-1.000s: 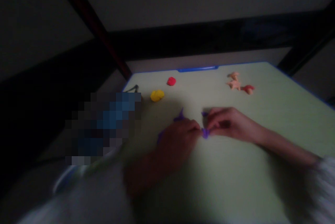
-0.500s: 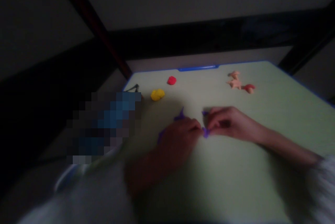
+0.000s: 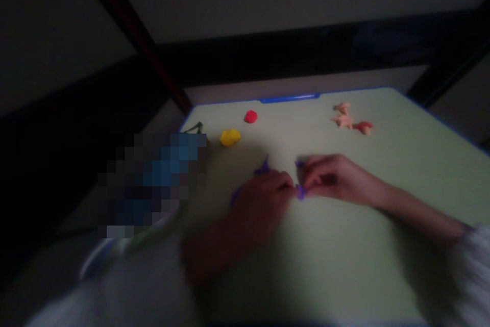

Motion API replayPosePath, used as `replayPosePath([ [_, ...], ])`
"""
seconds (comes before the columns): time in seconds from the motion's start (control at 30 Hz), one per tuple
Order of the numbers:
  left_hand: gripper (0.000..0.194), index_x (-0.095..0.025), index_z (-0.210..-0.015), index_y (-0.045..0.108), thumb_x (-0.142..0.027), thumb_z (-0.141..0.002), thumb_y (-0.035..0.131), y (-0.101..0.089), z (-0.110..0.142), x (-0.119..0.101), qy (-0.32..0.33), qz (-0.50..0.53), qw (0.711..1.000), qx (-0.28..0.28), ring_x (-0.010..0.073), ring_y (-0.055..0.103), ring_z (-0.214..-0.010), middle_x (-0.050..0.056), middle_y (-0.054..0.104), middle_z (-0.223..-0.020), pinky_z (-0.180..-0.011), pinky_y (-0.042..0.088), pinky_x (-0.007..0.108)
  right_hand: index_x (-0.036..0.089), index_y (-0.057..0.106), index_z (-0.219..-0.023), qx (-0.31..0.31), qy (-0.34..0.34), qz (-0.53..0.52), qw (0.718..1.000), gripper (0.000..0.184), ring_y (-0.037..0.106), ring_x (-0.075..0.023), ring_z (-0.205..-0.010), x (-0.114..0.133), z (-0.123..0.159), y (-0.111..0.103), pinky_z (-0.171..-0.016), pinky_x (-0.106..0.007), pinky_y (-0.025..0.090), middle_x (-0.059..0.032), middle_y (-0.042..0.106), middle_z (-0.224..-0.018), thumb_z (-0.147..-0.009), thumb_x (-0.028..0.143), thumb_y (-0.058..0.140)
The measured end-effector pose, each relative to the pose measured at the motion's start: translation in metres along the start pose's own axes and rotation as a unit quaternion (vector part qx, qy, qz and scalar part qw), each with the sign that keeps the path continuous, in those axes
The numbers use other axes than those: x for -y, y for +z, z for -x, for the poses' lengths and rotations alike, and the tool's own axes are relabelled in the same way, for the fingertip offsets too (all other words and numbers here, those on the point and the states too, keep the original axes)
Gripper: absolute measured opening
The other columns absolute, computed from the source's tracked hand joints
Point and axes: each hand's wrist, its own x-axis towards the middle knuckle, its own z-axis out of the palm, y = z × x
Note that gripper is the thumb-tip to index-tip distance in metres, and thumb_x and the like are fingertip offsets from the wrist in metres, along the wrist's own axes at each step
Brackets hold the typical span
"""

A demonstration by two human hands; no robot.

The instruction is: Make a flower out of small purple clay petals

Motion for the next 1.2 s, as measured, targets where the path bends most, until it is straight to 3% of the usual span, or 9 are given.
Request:
replayPosePath([
  [0.87, 0.015, -0.016, -0.086, 0.065, -0.017, -0.086, 0.049, 0.0033, 0.0014, 0.0021, 0.0, 0.01, 0.999, -0.033, 0.0146, 0.058, -0.079, 0.003, 0.064, -0.083, -0.073, 0.047, 0.027, 0.012, 0.069, -0.075, 0.002, 0.001, -0.008, 1.0, 0.012, 0.048, -0.0081, -0.056, -0.0028, 0.0011, -0.0005, -0.048, -0.02, 0.037, -0.0009, 0.053, -0.07, -0.075, 0.025, 0.068],
  [1.07, 0.013, -0.016, -0.086, 0.064, -0.015, -0.084, 0.051, 0.0035, 0.0028, 0.0024, 0.006, 0.03, 0.997, -0.071, 0.0142, 0.059, -0.079, 0.003, 0.065, -0.084, -0.074, 0.049, 0.027, 0.013, 0.07, -0.08, -0.001, -0.003, 0.003, 1.0, 0.013, 0.048, -0.0085, -0.056, -0.0049, 0.0022, -0.0032, -0.047, -0.021, 0.037, 0.0001, 0.052, -0.069, -0.072, 0.025, 0.07],
  [1.13, 0.013, -0.014, -0.088, 0.064, -0.014, -0.084, 0.051, 0.0029, 0.005, 0.0025, 0.023, 0.044, 0.994, -0.094, 0.0142, 0.059, -0.081, 0.004, 0.066, -0.087, -0.076, 0.05, 0.027, 0.014, 0.07, -0.082, 0.005, -0.008, 0.006, 1.0, 0.015, 0.049, -0.0092, -0.057, -0.0053, 0.003, -0.0046, -0.049, -0.021, 0.038, -0.0013, 0.054, -0.072, -0.073, 0.025, 0.07],
  [1.2, 0.014, -0.013, -0.091, 0.063, -0.013, -0.085, 0.05, 0.002, 0.0083, 0.0026, 0.081, 0.044, 0.99, -0.111, 0.0141, 0.06, -0.087, 0.005, 0.067, -0.094, -0.081, 0.049, 0.027, 0.014, 0.071, -0.085, 0.015, -0.011, 0.002, 1.0, 0.016, 0.052, -0.0104, -0.061, -0.0055, 0.0036, -0.0058, -0.052, -0.023, 0.04, -0.0035, 0.058, -0.076, -0.074, 0.025, 0.068],
])
